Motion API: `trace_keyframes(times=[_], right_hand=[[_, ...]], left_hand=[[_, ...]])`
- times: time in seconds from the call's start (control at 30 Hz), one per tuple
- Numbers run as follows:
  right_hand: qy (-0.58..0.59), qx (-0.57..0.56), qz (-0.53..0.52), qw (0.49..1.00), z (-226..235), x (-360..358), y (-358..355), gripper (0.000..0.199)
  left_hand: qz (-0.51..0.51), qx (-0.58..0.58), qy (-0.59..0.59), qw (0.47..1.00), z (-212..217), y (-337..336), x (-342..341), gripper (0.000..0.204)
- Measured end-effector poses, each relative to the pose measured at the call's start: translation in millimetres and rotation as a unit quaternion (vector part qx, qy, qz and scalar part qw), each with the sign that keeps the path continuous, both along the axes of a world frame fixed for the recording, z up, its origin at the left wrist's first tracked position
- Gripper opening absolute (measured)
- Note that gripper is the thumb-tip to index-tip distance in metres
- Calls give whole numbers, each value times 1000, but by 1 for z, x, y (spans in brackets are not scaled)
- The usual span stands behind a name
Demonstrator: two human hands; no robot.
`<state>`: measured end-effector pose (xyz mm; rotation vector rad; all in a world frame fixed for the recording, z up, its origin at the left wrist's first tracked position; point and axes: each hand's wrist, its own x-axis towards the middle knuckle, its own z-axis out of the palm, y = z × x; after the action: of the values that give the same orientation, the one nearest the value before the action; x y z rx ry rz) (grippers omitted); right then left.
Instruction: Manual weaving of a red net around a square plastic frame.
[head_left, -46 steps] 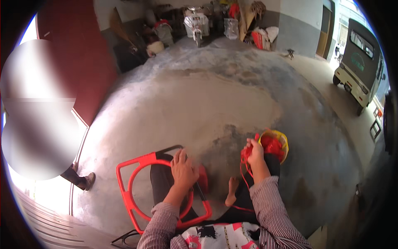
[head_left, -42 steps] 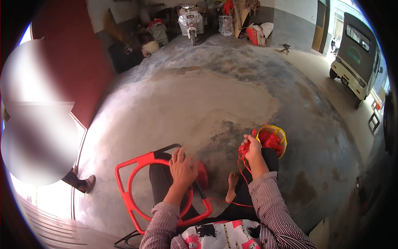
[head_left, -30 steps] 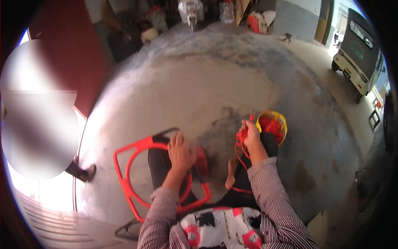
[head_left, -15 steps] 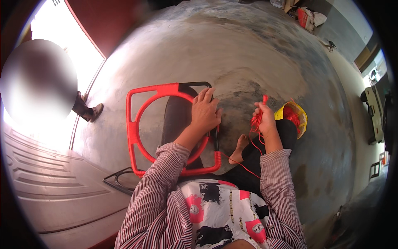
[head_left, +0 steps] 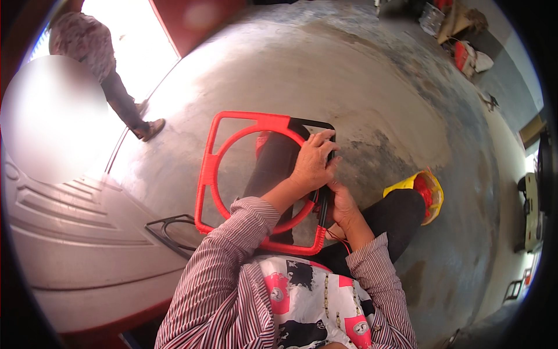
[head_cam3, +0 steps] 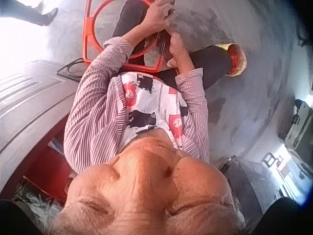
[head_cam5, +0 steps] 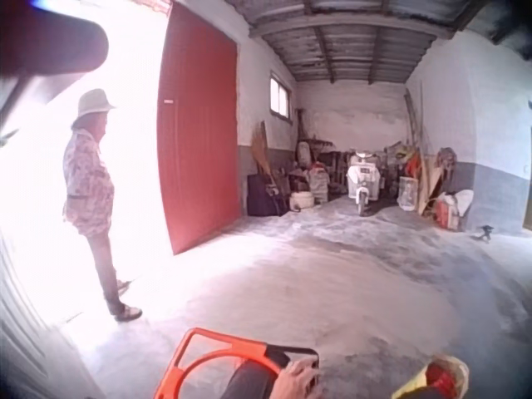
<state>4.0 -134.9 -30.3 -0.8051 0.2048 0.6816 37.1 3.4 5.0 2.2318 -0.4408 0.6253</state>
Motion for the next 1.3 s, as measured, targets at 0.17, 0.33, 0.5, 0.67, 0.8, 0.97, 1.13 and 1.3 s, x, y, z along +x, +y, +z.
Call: trace_keyframes(times=[0.17,0.33,0.5,0.67,0.8,0.97,1.13,1.3], right_hand=[[-70,-43,68,994,-3,2,19,27],[-26,17,78,996,-50,15,17,25],[-30,73,92,993,10,-3,23,16],[-55,127,143,980,-15,12,20,13],[-69,154,146,975,-25,17,23,14],[-55,162,130,977,-39,26,23,14],[-86,110,124,982,-36,25,23,18],[-58,125,123,983,-29,20,21,19]], left_hand=[[8,-143,20,989,10,13,-8,24],[29,-188,134,973,33,23,-43,25],[145,-67,-14,987,95,49,-139,40],[352,65,-167,919,147,59,-251,48],[417,156,-252,859,179,49,-322,40],[547,358,-330,681,219,73,-398,40],[692,417,-294,511,254,171,-493,50],[815,446,-179,324,299,232,-613,54]])
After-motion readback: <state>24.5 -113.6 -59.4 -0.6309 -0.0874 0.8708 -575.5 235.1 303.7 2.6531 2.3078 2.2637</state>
